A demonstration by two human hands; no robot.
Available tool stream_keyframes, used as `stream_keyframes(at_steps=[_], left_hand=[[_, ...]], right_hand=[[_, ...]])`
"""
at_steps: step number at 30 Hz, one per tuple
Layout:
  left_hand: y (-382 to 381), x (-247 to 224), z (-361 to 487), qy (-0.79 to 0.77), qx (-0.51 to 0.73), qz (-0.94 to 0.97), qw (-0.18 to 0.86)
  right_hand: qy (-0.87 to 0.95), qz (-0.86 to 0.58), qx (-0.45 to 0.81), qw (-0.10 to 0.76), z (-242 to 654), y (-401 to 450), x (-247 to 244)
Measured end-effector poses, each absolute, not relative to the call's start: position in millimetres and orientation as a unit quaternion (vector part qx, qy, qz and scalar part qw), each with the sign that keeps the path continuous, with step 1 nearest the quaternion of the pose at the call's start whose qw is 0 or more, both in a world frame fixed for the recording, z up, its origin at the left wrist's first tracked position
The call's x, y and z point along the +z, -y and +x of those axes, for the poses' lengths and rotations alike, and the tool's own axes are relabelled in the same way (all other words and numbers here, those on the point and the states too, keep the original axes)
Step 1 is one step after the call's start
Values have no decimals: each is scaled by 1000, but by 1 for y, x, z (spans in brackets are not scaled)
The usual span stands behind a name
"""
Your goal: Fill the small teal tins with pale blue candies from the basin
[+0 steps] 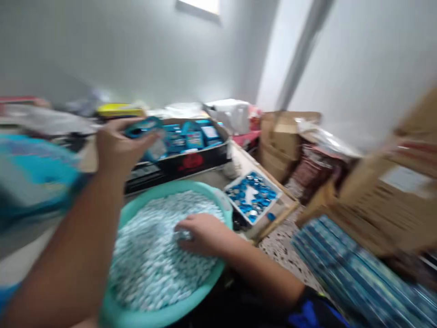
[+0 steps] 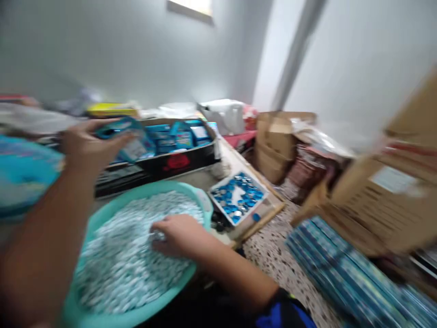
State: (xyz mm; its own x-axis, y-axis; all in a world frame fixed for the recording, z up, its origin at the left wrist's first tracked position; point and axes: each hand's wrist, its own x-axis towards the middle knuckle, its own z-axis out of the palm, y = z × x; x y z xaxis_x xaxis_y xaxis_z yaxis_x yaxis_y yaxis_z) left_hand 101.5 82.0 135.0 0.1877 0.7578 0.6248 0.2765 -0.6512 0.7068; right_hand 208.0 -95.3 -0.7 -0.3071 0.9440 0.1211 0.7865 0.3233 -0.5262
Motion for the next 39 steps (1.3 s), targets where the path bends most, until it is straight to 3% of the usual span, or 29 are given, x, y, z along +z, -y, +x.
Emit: stream_keyframes(at_steps=[3,8,11,15,20,23,31,36,39], left_hand=[[-78,141,54,-436,543,696,172],[-7,92,33,-459,546,615,336],[26,54,21,-476,578,556,361],[33,22,5,-519,537,545,381],[22,14,-6,-514,506,545,428],[23,11,-9,-494,466,593,433],[33,9,-3,-485,453,644,380],[41,21,-6,-402,365,679,495],[42,25,-14,-394,333,688,511]], right_hand=[[781,-525,216,259,208,104,-5],[799,-443,252,320,216,112,-8],[802,-436,246,326,216,110,-9],[790,-504,221,270,218,114,-5],[828,-520,165,130,217,120,-2],[841,-511,153,91,214,116,-2],[822,-531,196,66,212,103,9],[824,-535,166,87,206,105,9],[816,-548,146,109,203,104,7]])
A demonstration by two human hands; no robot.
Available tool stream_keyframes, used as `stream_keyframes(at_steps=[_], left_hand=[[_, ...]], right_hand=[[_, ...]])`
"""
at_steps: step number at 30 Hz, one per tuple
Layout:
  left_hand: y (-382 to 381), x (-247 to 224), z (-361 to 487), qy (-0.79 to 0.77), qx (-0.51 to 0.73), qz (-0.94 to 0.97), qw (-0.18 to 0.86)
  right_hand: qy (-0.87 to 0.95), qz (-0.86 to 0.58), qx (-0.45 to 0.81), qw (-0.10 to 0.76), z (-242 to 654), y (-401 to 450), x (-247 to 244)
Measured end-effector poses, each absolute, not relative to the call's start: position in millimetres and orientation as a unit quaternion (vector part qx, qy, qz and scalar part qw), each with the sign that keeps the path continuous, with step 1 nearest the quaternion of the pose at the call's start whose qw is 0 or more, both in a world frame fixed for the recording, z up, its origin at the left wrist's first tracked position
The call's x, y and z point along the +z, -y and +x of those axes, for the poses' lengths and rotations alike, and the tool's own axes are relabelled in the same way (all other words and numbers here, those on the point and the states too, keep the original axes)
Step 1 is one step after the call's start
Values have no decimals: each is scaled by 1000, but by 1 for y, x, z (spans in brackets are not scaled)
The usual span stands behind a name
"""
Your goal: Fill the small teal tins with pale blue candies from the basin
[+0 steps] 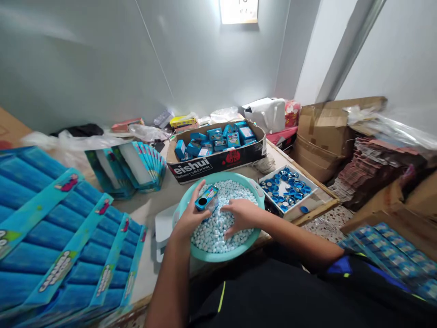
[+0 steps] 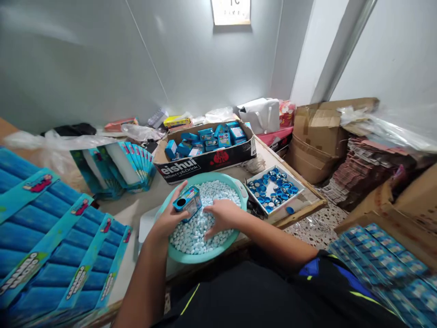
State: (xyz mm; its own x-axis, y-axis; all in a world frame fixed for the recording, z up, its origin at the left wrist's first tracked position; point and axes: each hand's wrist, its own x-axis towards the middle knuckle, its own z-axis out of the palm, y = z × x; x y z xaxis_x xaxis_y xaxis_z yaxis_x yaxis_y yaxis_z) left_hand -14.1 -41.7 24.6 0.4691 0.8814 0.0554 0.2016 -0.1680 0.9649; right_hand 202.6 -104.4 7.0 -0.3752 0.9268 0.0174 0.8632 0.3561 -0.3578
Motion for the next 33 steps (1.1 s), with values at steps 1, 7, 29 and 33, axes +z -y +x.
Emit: stream_keyframes(at_steps=[1,7,29,33], left_hand=[[40,26,-15,-384,329,682,528],[11,53,16,-348,415,636,550],[-10,37,24,-511,423,649,373],[-14,33,23,-511,399,666,370]], right_hand=[[815,-548,154,106,202,103,7],[818,-531,208,77,200,93,10],[828,-464,308,74,189,86,16],[827,-471,297,77,187,87,16]])
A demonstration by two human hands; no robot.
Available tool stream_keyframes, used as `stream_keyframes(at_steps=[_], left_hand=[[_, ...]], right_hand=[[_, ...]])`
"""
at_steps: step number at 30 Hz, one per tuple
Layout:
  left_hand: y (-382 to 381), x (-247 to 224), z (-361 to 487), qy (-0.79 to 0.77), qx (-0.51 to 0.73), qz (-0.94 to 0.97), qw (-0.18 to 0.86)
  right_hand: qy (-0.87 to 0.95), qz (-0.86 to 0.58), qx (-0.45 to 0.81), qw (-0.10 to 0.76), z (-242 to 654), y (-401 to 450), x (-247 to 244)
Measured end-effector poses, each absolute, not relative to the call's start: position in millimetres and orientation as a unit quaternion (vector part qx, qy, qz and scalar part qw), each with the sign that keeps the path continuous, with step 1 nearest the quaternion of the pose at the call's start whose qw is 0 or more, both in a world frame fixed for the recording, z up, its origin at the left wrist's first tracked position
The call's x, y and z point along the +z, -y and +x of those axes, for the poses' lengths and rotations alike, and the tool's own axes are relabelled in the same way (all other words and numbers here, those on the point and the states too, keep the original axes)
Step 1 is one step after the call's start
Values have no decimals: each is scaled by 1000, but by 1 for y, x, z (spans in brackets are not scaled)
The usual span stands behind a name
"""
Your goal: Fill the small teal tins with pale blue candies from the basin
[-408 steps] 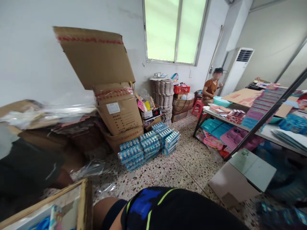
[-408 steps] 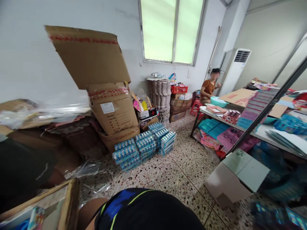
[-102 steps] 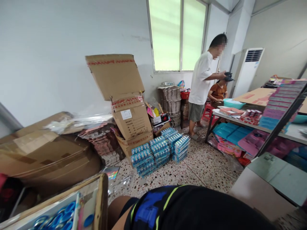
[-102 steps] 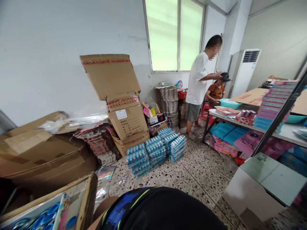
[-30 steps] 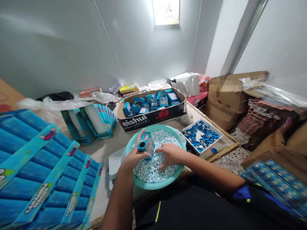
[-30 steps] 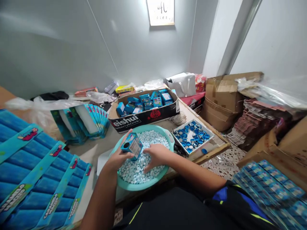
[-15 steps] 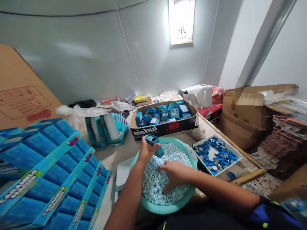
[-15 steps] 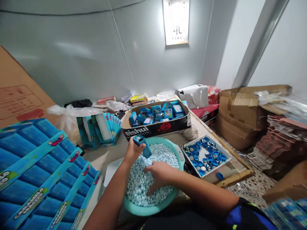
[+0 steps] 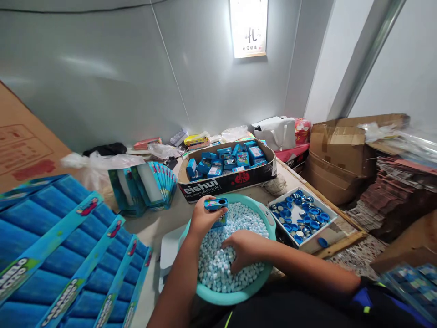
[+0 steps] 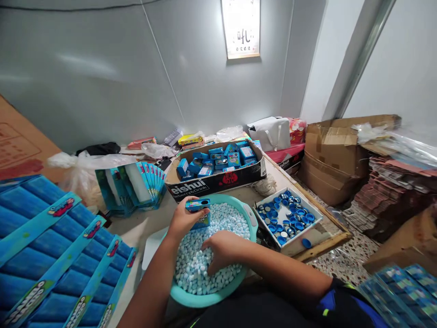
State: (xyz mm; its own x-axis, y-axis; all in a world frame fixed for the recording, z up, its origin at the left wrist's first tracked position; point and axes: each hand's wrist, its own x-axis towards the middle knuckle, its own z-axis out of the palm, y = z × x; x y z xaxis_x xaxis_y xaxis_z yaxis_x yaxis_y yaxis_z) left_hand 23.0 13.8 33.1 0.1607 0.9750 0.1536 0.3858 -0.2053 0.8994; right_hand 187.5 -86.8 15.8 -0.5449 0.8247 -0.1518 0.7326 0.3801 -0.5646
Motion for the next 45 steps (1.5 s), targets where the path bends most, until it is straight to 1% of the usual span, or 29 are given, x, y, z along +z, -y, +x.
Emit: stream_keyframes(at_steps=[3,9,13,16,21,24,27,30,35,39,43,45], left_hand=[[-17,30,21,-506,383,690,350],[-16,28,20,-503,365,694,363],[-15,28,20,-504,377,686,365],[-15,28,20,-492,381,686,377],[-13,29,20,-466,367,709,382],[-8,34,22,-453,338,717,407],[-3,38,25,-438,322,717,436],[-1,37,26,-435,320,713,447],[-1,31,27,-436,318,729,421],[10,31,30,-415,328,789,313],[20,28,33,-426,326,818,208],[20,25,34,-423,325,829,172]], right_hand=[[827,-473,288,100,188,88,11],[805,-500,285,142,191,90,8],[760,-516,340,201,195,83,15],[707,-511,394,290,198,73,22],[567,-454,480,493,198,52,38],[479,-409,484,608,194,34,44],[417,-371,475,680,186,17,45],[395,-360,465,705,179,8,41],[365,-370,479,707,176,9,37],[373,-380,467,706,177,10,35],[350,-350,484,722,179,11,34],[358,-339,487,721,180,12,33]])
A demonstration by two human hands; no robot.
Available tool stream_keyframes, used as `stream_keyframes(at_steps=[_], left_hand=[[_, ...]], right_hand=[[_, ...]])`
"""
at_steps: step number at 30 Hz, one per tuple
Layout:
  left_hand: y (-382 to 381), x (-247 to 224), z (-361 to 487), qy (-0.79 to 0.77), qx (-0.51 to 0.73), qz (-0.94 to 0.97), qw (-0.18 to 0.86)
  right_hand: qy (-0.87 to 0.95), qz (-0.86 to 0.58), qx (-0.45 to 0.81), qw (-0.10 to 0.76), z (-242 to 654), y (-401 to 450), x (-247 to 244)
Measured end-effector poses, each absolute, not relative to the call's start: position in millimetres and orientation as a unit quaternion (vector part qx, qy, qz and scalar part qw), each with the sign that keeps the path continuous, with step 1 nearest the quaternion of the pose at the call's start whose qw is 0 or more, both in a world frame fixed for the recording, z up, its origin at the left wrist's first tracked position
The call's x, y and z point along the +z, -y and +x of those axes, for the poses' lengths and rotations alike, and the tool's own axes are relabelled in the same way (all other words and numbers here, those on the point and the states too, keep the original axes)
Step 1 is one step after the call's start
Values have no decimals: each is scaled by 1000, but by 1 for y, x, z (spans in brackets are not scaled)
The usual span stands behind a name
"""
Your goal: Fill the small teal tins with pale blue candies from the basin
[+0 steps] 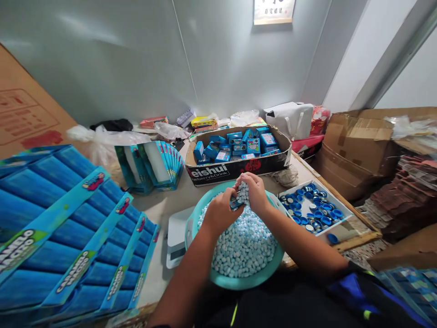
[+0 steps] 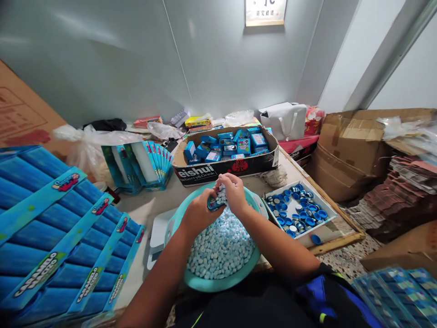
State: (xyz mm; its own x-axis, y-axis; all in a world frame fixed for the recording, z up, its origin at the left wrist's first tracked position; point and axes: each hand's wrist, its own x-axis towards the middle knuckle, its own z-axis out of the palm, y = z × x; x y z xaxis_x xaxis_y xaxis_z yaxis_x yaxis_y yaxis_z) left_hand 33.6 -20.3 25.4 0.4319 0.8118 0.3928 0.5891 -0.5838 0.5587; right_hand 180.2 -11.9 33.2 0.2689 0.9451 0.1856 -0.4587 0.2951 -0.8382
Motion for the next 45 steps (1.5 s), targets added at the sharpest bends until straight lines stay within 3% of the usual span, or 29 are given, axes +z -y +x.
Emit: stream_keyframes(at_steps=[7,13,18,31,35,41,45], left_hand=[[22,34,32,-374,309,839,246],[50,31,25,-436,352,797,225],[44,19,14,-345,406,820,209],[34,14,17,-390,364,809,247],[31,9,14,-470,359,741,318],[31,15,13,-461,318,763,323],[37,16,10,-442,338,752,353]], right_hand=[[359,-344,468,731,172,14,31],[390,-328,503,698,163,14,25],[439,-328,488,679,170,16,21],[430,-387,457,676,167,6,15],[475,-388,415,673,166,10,13],[536,-405,360,647,169,12,13],[689,-353,264,575,174,21,10]])
